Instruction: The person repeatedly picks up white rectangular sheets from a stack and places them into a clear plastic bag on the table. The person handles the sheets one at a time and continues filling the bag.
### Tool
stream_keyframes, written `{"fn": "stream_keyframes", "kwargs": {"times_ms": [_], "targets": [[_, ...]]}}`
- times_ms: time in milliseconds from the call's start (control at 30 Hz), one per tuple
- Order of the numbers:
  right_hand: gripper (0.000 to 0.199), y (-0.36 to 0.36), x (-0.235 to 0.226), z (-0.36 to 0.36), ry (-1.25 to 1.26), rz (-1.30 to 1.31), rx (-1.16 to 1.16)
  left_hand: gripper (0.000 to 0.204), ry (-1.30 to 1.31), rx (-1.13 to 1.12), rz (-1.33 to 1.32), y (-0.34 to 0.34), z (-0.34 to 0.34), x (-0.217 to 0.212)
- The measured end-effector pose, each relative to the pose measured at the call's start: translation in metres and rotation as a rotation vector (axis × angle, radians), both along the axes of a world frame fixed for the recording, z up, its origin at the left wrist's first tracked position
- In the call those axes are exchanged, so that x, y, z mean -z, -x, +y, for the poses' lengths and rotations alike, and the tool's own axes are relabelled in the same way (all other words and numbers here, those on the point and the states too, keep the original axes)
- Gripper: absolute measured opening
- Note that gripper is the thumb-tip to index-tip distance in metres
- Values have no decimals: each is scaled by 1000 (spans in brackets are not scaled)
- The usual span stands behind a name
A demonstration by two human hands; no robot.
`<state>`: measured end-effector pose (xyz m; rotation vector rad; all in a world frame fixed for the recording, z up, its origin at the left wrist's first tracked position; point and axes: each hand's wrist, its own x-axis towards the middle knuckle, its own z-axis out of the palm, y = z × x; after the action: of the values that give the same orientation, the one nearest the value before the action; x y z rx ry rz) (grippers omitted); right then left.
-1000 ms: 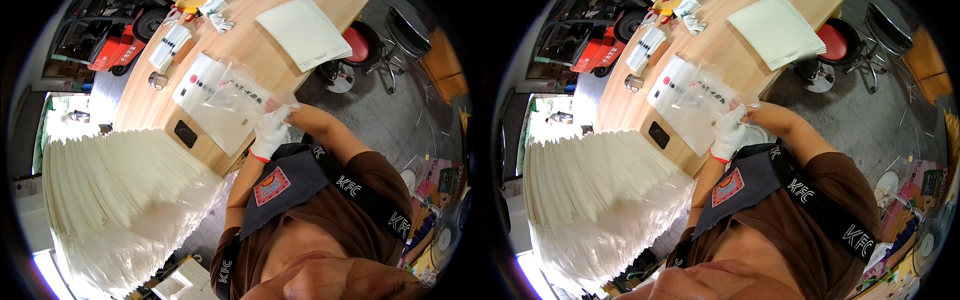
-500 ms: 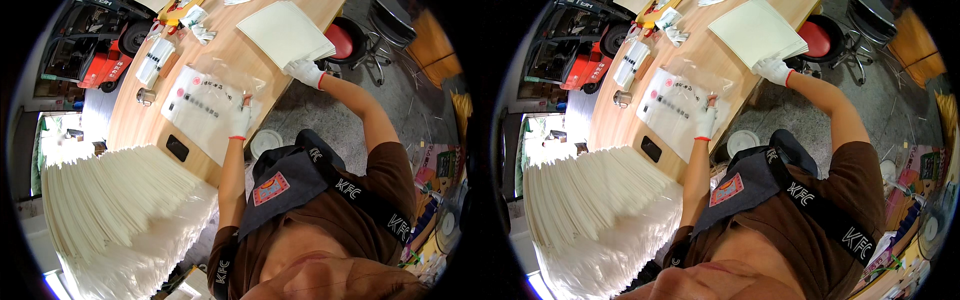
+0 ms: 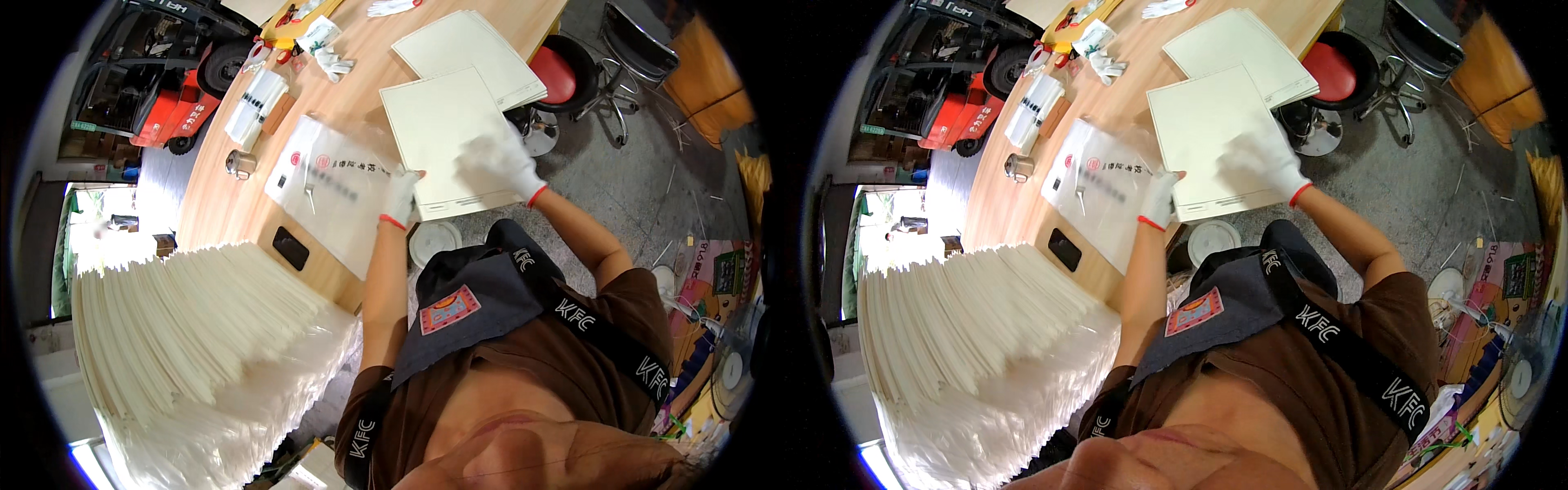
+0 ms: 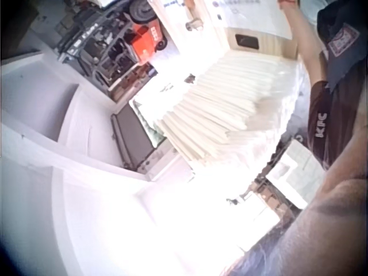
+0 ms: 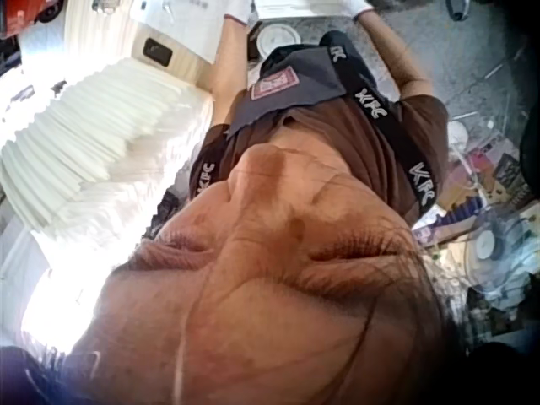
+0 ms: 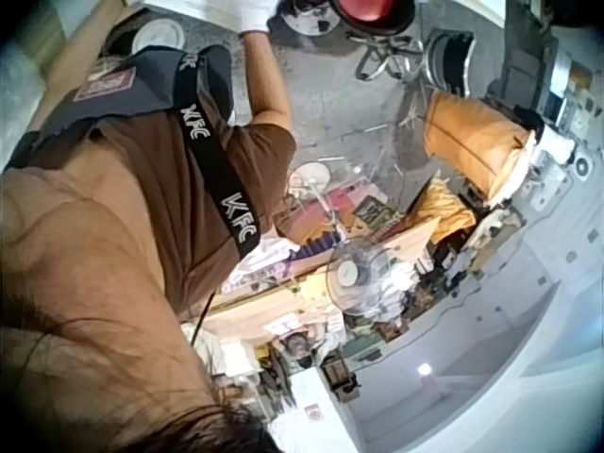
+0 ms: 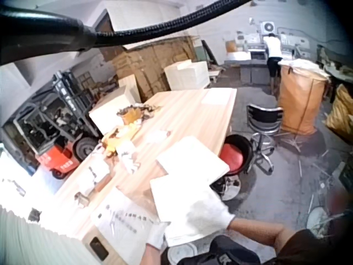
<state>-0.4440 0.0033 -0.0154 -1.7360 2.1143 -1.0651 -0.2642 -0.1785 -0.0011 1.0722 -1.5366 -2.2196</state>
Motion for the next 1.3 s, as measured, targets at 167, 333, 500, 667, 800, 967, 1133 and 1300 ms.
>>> {"fn": "stream_keyframes", "kwargs": {"times_ms": [167, 333, 500, 667, 800, 967, 1133, 1300], "targets": [[45, -2, 13, -1, -14, -1540, -4, 53, 564, 325, -333, -12, 2, -10], [58, -45, 6, -30, -176, -821, 313, 88, 1067, 590, -641, 20, 90, -37], [44, -31, -35, 3, -260, -393, 290, 68, 458, 206, 116, -28, 25, -13], [19, -23, -140, 29, 101, 305, -274, 54, 3, -110, 513, -93, -44, -116], [18, -35, -142, 3, -218, 718, -282, 47, 411, -88, 294, -102, -12, -176], [34, -55, -154, -28, -491, 429, -450, 42, 1047, 266, -130, -94, 64, -144], [42, -48, -138, -13, -533, -92, -544, 21, 1165, -209, -1, -173, 97, -51], [42, -76, -118, -19, -688, 372, -516, 16, 848, -393, -175, -167, 76, -99]]}}
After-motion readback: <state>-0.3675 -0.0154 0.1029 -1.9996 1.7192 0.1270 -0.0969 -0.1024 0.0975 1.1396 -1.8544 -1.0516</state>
